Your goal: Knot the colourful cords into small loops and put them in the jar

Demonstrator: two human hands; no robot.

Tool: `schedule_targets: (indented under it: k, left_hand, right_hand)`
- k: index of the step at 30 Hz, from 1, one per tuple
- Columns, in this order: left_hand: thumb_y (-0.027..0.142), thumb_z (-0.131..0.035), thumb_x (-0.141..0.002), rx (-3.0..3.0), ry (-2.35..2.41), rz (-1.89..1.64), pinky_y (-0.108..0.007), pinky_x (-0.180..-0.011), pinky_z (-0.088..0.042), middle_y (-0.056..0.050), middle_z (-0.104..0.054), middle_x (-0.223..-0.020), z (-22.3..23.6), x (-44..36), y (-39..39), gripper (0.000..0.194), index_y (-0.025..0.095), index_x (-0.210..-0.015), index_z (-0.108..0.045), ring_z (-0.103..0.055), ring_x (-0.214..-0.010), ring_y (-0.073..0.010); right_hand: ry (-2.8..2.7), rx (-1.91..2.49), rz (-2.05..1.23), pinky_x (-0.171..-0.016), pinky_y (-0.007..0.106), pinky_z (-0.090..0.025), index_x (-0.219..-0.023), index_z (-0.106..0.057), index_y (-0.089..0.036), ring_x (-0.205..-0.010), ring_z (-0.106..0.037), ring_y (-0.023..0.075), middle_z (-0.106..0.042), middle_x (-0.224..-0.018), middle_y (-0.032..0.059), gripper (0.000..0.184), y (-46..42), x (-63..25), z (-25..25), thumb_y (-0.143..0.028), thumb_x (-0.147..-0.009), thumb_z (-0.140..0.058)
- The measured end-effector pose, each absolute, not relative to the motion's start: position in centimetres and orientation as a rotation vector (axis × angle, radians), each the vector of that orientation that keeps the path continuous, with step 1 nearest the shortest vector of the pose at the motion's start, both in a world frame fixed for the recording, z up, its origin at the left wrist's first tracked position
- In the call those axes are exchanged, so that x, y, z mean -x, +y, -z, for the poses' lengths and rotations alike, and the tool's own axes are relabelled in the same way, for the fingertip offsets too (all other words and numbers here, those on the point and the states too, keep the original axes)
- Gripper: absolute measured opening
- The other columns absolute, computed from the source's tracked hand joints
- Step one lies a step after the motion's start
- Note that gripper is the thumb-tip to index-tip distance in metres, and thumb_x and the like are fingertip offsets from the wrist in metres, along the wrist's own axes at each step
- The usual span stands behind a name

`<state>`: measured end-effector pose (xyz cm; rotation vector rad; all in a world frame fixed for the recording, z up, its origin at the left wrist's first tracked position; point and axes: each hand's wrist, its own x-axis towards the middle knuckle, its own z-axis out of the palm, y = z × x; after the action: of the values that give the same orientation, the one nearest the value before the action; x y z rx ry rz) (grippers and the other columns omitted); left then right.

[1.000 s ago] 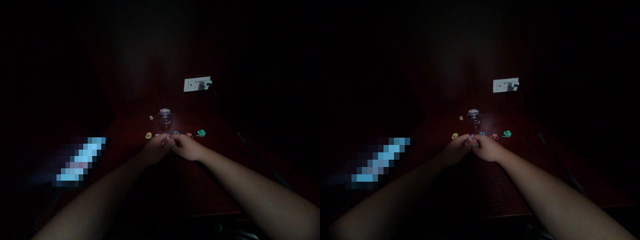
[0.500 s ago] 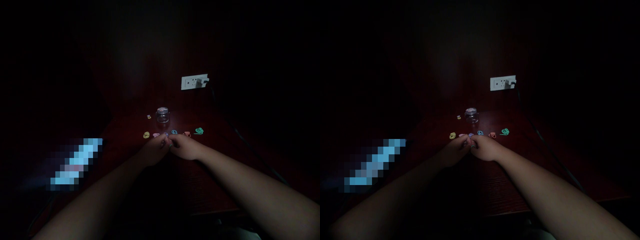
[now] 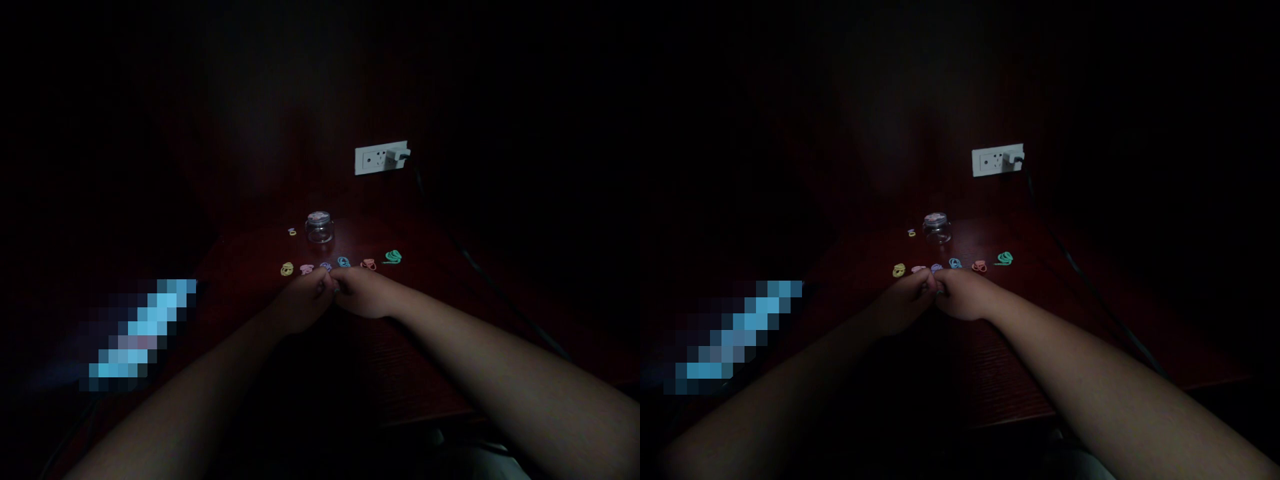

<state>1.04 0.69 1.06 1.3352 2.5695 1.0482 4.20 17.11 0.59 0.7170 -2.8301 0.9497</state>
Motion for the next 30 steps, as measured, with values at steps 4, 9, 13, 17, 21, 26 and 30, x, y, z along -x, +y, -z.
schedule_targets:
  k: [4,9,13,17,21,26,30]
  left_hand:
    - [0.028,-0.038,-0.085,-1.314,2.569,-1.036,-0.025,-0.061,-0.037,0.001,-0.050,-0.072,-1.13,-1.11,0.70,0.018,0.018,-0.072,-0.044,-0.045,-0.066,-0.0122]
    - [0.027,-0.037,-0.086,-1.319,2.575,-1.038,-0.025,-0.062,-0.037,0.000,-0.052,-0.073,-0.97,-1.06,0.66,0.017,0.018,-0.073,-0.044,-0.046,-0.067,-0.0123]
    - [0.026,-0.038,-0.086,-1.341,2.555,-1.048,-0.025,-0.062,-0.036,0.001,-0.052,-0.074,-0.89,-0.99,0.62,0.016,0.018,-0.074,-0.045,-0.047,-0.067,-0.0119]
    - [0.026,-0.038,-0.086,-1.348,2.554,-1.066,-0.025,-0.062,-0.036,0.001,-0.051,-0.073,-0.89,-1.03,0.66,0.017,0.018,-0.073,-0.045,-0.046,-0.067,-0.0116]
    - [0.028,-0.038,-0.086,-1.320,2.567,-1.067,-0.024,-0.060,-0.035,0.002,-0.050,-0.070,-0.87,-1.13,0.68,0.018,0.018,-0.072,-0.044,-0.045,-0.065,-0.0113]
    - [0.028,-0.038,-0.086,-1.313,2.555,-1.079,-0.024,-0.059,-0.035,0.002,-0.052,-0.071,-0.83,-1.11,0.61,0.018,0.017,-0.073,-0.045,-0.045,-0.064,-0.0110]
    - [0.028,-0.038,-0.086,-1.330,2.558,-1.044,-0.024,-0.059,-0.035,0.001,-0.052,-0.072,-0.90,-1.09,0.62,0.018,0.017,-0.073,-0.045,-0.046,-0.065,-0.0113]
  right_hand:
    - [-2.837,-0.701,-0.947,-0.058,0.021,-0.034,-0.083,-0.057,-0.019,-0.065,-0.051,0.0117,-0.061,-0.077,0.0009,0.017,17.09,-4.20,-0.65,-0.012,-0.069,-0.049]
    - [-2.835,-0.711,-0.986,-0.058,0.021,-0.035,-0.083,-0.058,-0.019,-0.067,-0.052,0.0122,-0.062,-0.078,0.0012,0.019,17.00,-4.23,-0.82,-0.010,-0.068,-0.049]
    - [-2.847,-0.714,-0.966,-0.058,0.021,-0.035,-0.082,-0.057,-0.018,-0.067,-0.053,0.0120,-0.062,-0.078,0.0012,0.017,16.99,-4.35,-0.95,-0.011,-0.069,-0.048]
    - [-2.848,-0.725,-0.946,-0.059,0.022,-0.036,-0.085,-0.057,-0.019,-0.068,-0.053,0.0124,-0.062,-0.079,0.0018,0.018,17.03,-4.45,-1.00,-0.013,-0.070,-0.048]
    - [-2.861,-0.709,-0.935,-0.058,0.022,-0.036,-0.083,-0.056,-0.019,-0.067,-0.053,0.0123,-0.062,-0.077,0.0016,0.016,17.08,-4.43,-0.89,-0.014,-0.071,-0.048]
    - [-2.853,-0.725,-0.958,-0.061,0.022,-0.037,-0.084,-0.057,-0.019,-0.070,-0.054,0.0130,-0.063,-0.080,0.0021,0.018,17.06,-4.43,-0.87,-0.012,-0.071,-0.048]
    - [-2.872,-0.717,-0.951,-0.064,0.023,-0.038,-0.088,-0.059,-0.019,-0.075,-0.056,0.0143,-0.064,-0.087,0.0033,0.021,17.07,-4.50,-1.05,-0.012,-0.070,-0.049]
